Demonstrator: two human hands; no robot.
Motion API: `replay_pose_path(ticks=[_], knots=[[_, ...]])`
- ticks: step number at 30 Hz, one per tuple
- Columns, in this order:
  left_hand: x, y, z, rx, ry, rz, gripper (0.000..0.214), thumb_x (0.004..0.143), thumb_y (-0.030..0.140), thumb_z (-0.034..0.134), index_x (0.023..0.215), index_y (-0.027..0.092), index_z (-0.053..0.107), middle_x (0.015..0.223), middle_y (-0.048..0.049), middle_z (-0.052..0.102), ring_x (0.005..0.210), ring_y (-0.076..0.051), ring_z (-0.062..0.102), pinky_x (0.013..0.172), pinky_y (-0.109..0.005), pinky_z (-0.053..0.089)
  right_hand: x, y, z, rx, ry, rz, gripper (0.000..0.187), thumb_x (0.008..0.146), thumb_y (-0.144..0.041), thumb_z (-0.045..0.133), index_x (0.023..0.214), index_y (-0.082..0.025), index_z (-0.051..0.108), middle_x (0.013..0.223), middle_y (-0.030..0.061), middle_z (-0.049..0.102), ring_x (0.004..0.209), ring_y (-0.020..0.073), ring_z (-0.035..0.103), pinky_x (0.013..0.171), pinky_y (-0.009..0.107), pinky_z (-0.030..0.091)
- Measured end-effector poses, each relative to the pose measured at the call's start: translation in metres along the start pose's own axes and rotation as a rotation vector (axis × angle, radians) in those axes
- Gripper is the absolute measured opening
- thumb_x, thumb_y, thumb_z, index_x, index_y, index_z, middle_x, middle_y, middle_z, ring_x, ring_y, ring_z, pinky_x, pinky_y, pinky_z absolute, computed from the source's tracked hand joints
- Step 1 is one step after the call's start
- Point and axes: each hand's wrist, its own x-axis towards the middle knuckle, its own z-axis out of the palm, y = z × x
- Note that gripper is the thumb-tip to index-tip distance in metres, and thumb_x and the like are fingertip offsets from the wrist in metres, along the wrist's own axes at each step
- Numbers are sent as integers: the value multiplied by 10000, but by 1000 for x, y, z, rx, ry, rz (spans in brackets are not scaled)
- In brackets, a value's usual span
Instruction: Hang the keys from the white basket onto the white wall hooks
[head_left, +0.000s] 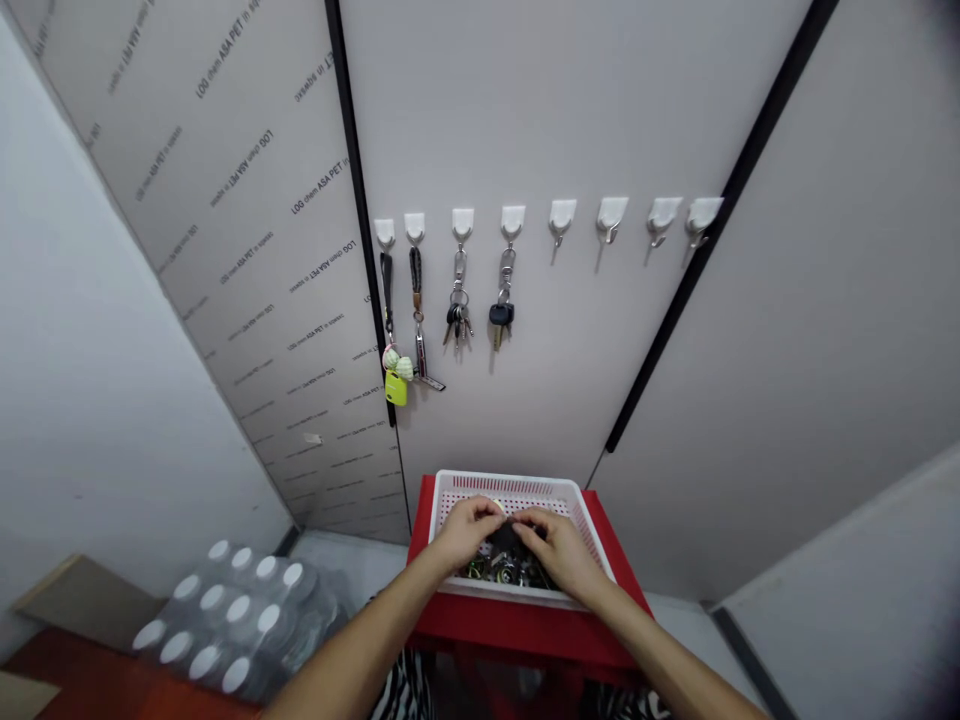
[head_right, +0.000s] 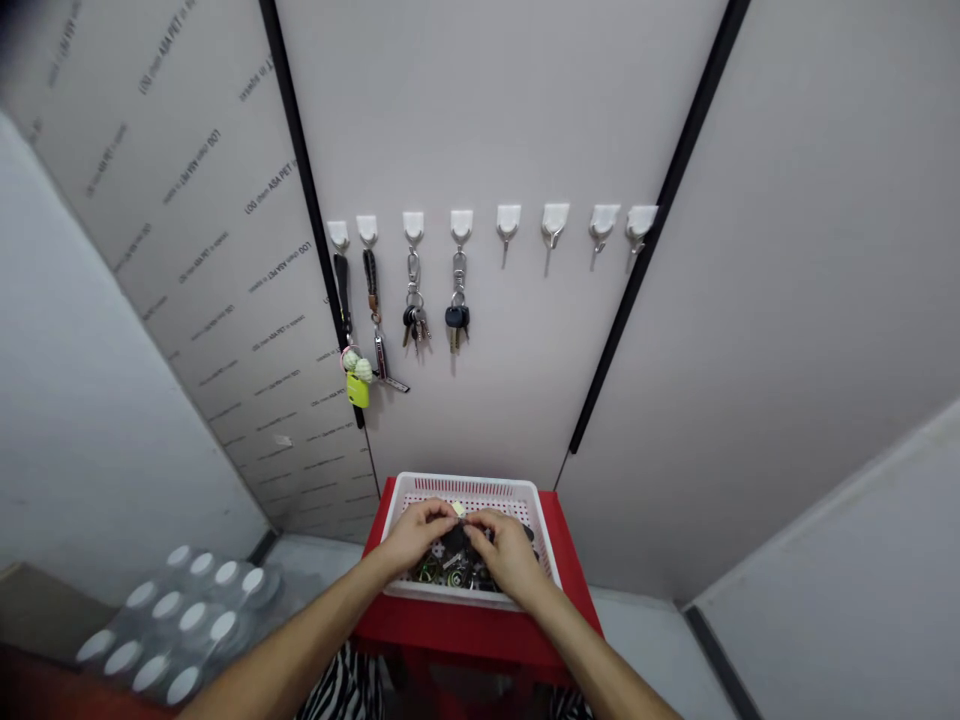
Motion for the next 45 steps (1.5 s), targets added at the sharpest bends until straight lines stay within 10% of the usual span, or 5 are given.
replay_pose_path(ticks=[10,27,40,45], knots=[[9,19,7,-94,-35,163,261,578,124,513,838,116,507,824,-39,563,760,-115,489,714,-236,365,24,-21,-29,62,98,40,247,669,-334,367,609,-145,513,529,-10,501,518,101,444,502,203,350],[97,247,6,-287,314,362,216,686,183,417,869,103,498,693,-36,563,510,-52,494,461,-159,382,163,-150,-180,-29,758,-212,238,593,-320,439,600,-116,560,525,30,564,436,94,479,444,210,382],[117,229,7,-157,383,205,198,687,147,398,843,102,511,660,-39,562,479,-53,490,442,-153,374,177,-149,-178,-273,815,-58,237,601,-268,414,624,-120,599,550,61,596,543,155,539,522,247,391],[93,191,8,-98,284,123,226,655,126,432,866,97,508,699,-51,571,490,-49,487,465,-157,375,148,-127,-160,-208,845,-133,295,625,-258,396,826,-120,561,703,62,603,608,129,530,597,250,391]])
